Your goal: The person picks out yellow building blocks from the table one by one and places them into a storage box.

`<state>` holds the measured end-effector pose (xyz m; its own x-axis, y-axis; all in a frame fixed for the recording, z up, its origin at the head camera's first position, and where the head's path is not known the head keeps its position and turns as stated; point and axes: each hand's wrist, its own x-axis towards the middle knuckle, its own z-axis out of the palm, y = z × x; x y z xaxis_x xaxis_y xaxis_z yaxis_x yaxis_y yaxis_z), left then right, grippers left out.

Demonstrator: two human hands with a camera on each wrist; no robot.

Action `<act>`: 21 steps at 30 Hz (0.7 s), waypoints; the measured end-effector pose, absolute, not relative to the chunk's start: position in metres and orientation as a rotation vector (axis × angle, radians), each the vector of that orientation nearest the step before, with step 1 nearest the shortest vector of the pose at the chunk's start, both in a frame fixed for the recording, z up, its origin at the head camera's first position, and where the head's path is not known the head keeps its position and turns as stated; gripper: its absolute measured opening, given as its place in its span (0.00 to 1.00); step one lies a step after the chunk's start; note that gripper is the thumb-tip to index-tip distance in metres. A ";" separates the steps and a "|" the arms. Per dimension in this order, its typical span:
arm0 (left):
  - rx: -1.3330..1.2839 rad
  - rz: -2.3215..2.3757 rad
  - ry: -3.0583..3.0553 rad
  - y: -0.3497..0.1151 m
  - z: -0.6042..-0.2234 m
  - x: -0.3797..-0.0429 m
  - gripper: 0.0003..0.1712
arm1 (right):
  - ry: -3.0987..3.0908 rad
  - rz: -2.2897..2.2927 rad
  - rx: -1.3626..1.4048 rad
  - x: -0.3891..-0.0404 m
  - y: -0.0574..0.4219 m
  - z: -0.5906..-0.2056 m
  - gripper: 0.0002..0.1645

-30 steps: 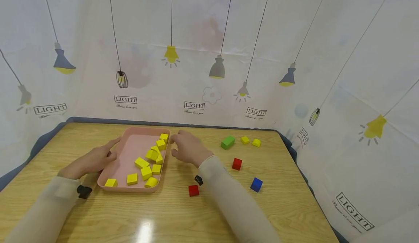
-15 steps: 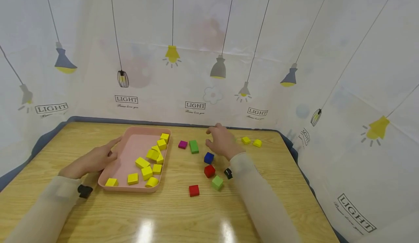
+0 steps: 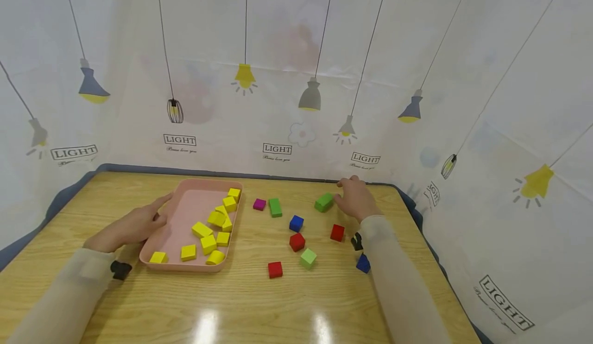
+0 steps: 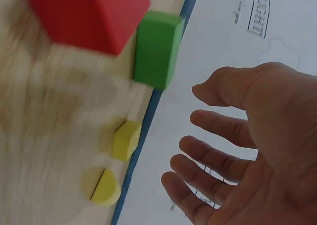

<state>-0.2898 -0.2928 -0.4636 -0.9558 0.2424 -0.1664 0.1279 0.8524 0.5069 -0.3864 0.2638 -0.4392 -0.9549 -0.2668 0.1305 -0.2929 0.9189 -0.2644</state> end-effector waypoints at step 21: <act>0.301 0.781 2.812 -0.294 -0.463 -0.289 0.38 | -3.192 0.424 0.264 -0.391 0.304 -0.458 0.32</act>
